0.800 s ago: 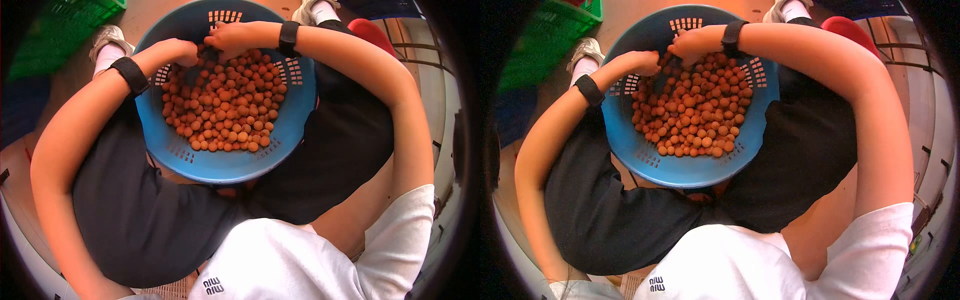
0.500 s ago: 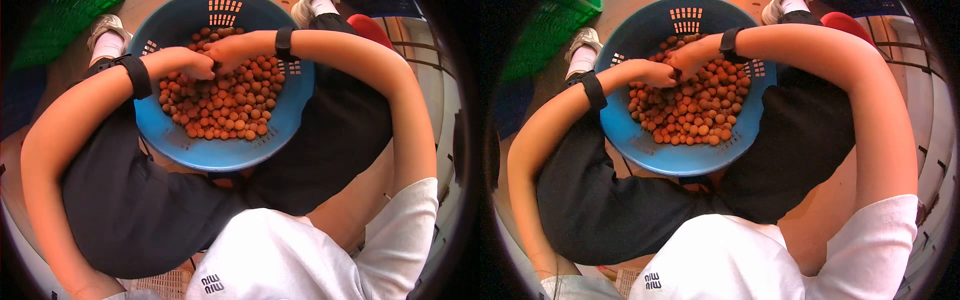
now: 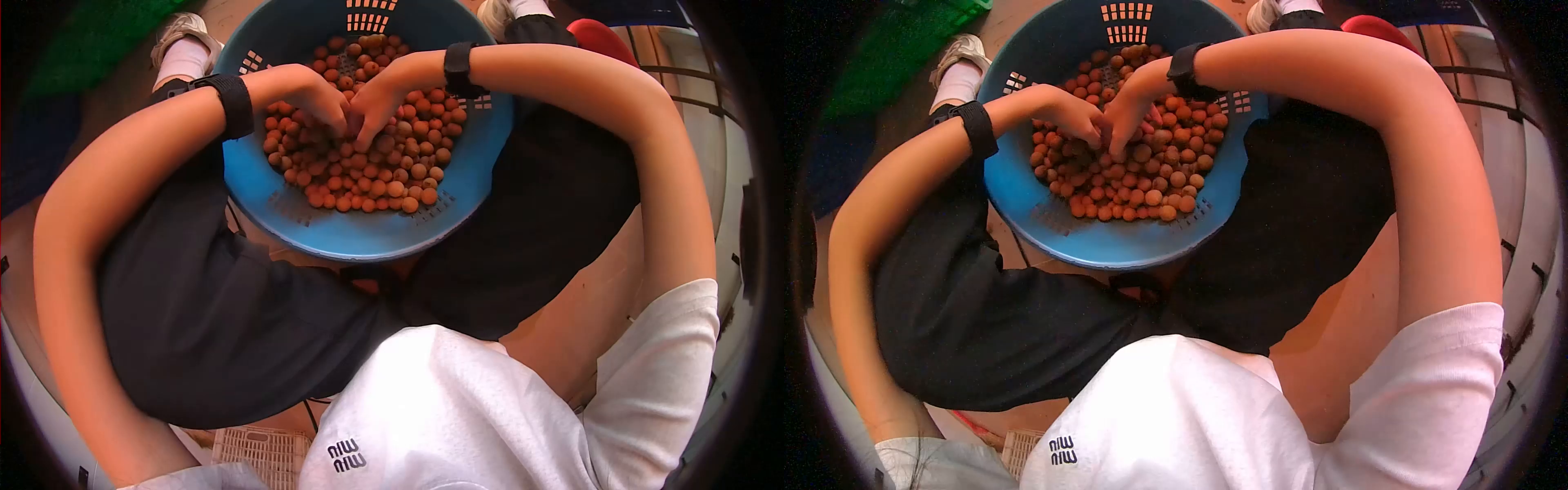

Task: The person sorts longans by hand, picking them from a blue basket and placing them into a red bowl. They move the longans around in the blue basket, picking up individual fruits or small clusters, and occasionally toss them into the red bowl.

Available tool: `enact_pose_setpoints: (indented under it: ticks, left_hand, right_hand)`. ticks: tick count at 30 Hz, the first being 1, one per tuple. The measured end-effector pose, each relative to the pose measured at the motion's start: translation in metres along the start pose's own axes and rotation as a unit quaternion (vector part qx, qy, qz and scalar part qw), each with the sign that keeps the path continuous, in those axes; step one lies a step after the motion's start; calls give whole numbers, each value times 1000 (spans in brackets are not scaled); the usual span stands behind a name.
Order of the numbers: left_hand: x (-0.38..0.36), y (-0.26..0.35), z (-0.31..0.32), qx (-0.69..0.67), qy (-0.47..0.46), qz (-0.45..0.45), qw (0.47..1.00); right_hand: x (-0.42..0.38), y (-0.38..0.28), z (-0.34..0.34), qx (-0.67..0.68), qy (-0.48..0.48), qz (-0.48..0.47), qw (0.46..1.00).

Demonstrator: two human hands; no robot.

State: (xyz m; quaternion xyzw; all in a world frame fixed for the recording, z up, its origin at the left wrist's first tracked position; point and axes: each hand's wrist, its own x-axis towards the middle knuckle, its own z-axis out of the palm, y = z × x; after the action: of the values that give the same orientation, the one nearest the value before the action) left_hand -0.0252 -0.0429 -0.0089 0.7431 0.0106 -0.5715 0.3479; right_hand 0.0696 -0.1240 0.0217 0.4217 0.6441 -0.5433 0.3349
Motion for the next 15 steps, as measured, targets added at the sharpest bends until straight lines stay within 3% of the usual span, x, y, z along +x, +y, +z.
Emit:
enact_pose_setpoints:
  ticks: [4,8,15]
  left_hand:
    - [16,-12,0,-94,-36,6,995]
    - [1,5,15,-207,-107,43,972]
    - [-22,32,20,-169,-129,-13,977]
  right_hand:
    - [-9,-15,-9,-13,-70,87,994]
    - [-22,-31,-11,-31,-113,75,990]
    - [-27,-40,-8,-48,-142,57,987]
